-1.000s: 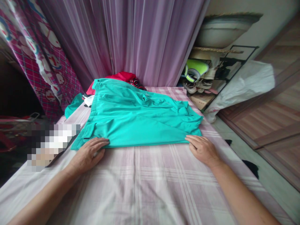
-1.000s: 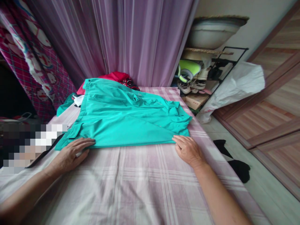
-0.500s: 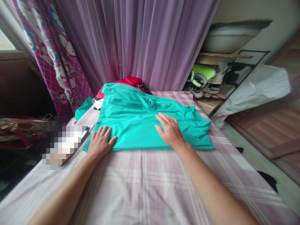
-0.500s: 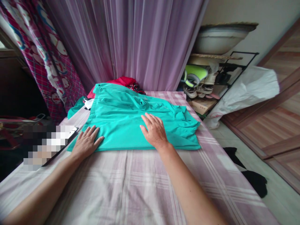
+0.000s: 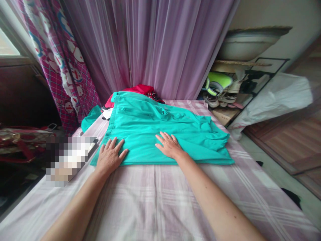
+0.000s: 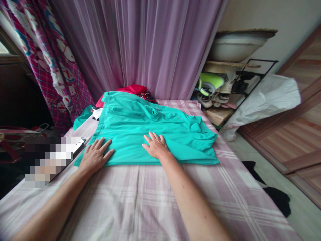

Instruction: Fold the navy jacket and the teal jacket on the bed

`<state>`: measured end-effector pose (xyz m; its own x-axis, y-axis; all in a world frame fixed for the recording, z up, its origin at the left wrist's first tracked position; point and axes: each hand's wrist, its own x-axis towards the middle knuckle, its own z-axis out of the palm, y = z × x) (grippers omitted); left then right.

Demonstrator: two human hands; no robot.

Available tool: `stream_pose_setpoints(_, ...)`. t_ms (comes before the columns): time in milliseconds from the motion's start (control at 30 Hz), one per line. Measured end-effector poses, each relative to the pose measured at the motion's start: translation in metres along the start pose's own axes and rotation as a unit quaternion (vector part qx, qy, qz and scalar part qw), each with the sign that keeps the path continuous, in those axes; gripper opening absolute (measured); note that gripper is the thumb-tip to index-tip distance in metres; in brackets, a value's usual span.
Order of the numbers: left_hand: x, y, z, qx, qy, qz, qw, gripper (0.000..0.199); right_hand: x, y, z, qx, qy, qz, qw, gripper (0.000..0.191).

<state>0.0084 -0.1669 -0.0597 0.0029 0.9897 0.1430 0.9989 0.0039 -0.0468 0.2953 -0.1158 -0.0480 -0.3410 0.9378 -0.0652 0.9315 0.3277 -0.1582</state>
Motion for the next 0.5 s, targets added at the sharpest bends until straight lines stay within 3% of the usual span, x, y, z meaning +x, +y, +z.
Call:
stream_pose_setpoints(200, 0.001, -0.003, 0.004, 0.005, 0.021, 0.004, 1.0, 0.058, -0.02, 0.023, -0.012, -0.01, 0.05, 0.011, 0.999, 0.059)
stream_pose_setpoints(367, 0.002, -0.003, 0.007, 0.006, 0.017, 0.002, 1.0, 0.059, -0.05, 0.063, 0.001, -0.03, 0.042, 0.074, 0.996, 0.056)
stream_pose_setpoints(500, 0.002, -0.003, 0.006, 0.004, 0.019, -0.006, 1.0, 0.057, -0.056, 0.071, 0.012, -0.026, 0.058, 0.073, 0.995, 0.056)
